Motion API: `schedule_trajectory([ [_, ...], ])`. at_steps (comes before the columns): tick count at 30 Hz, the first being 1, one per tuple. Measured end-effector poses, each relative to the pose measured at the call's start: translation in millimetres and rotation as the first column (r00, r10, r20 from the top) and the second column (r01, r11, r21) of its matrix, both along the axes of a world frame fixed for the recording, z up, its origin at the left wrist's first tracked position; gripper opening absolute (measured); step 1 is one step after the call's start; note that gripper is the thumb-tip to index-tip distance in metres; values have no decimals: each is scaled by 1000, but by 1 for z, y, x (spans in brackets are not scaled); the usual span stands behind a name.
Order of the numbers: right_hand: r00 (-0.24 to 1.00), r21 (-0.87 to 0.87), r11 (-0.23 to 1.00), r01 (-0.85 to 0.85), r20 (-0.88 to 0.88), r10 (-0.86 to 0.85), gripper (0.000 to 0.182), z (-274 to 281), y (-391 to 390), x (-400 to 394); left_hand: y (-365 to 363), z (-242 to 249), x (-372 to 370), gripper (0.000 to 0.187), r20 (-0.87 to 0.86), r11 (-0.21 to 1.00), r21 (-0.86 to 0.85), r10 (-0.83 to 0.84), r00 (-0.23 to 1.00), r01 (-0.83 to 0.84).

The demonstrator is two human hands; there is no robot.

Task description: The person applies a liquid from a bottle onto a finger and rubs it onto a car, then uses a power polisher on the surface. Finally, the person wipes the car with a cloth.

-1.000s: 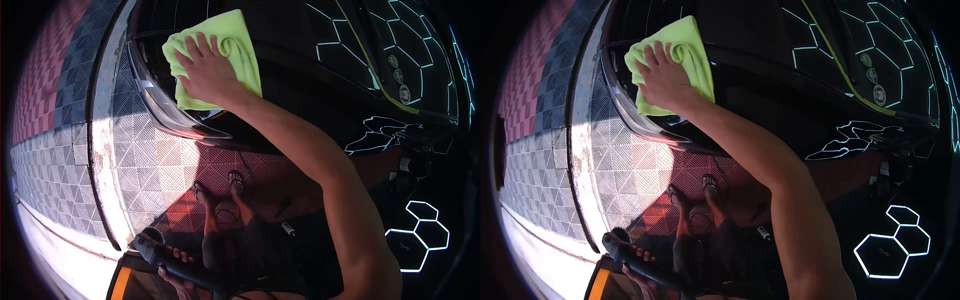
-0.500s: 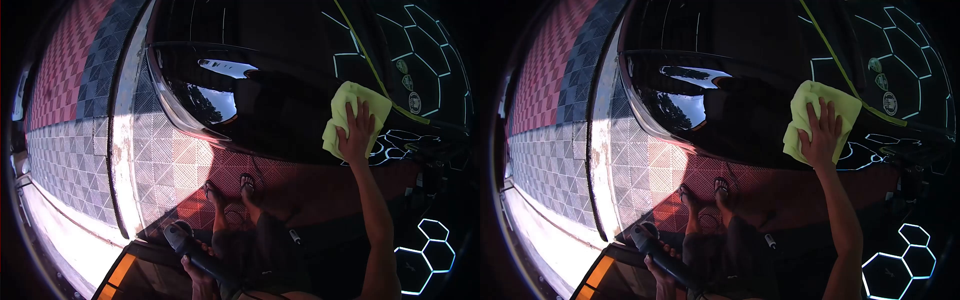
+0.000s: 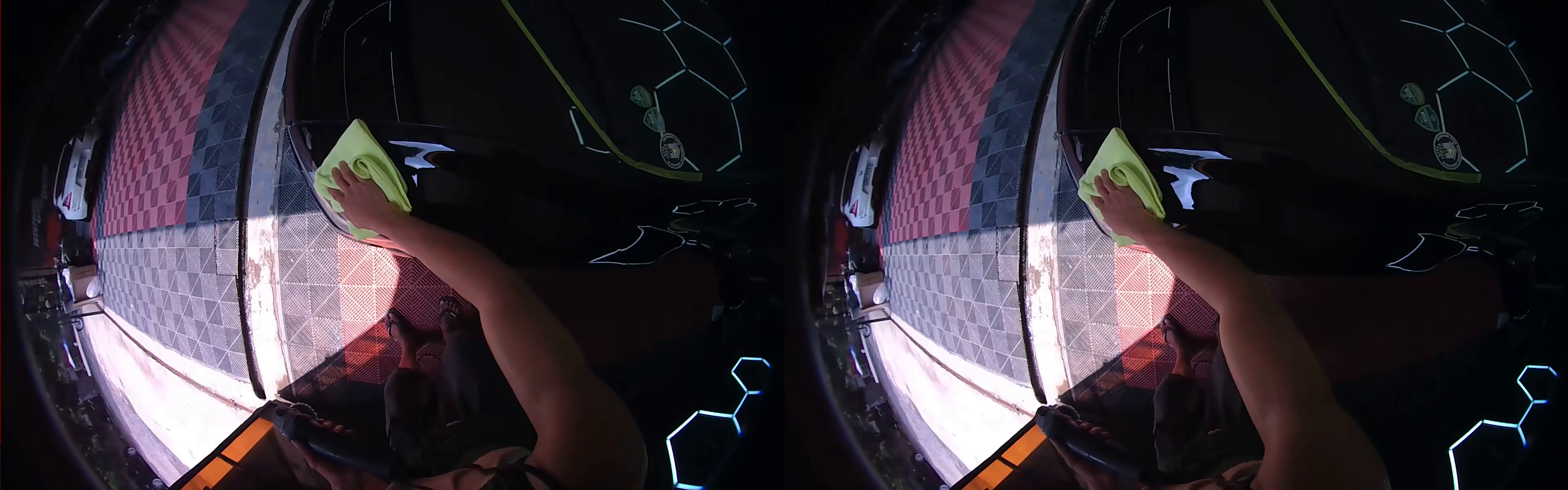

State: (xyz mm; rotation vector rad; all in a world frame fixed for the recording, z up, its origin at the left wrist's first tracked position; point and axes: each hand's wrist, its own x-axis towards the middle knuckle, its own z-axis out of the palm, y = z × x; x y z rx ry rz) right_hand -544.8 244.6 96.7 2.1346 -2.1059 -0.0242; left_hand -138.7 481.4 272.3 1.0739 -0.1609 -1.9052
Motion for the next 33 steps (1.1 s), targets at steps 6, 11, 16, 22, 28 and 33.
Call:
schedule_trajectory([
  [6,941,-138,989,44,337,5,67,43,131,-56,2,29,30,53,298,995,-76,91,950,-71],
  [11,907,-100,930,354,280,-315,68,72,291,-99,-1,51,35,46,238,992,-14,123,963,-123],
  [16,829,-149,829,540,263,-493,65,59,383,-122,-14,49,45,47,-4,993,86,77,997,-76],
  [22,811,-239,780,578,281,-514,59,44,383,-115,-14,38,64,57,-148,990,139,13,989,8],
  [28,828,-300,771,561,213,-519,61,37,381,-115,-10,43,62,49,-191,997,70,-25,981,39],
  [33,811,-264,767,584,147,-567,64,35,366,-103,-2,54,65,48,-342,995,93,60,938,-29],
])
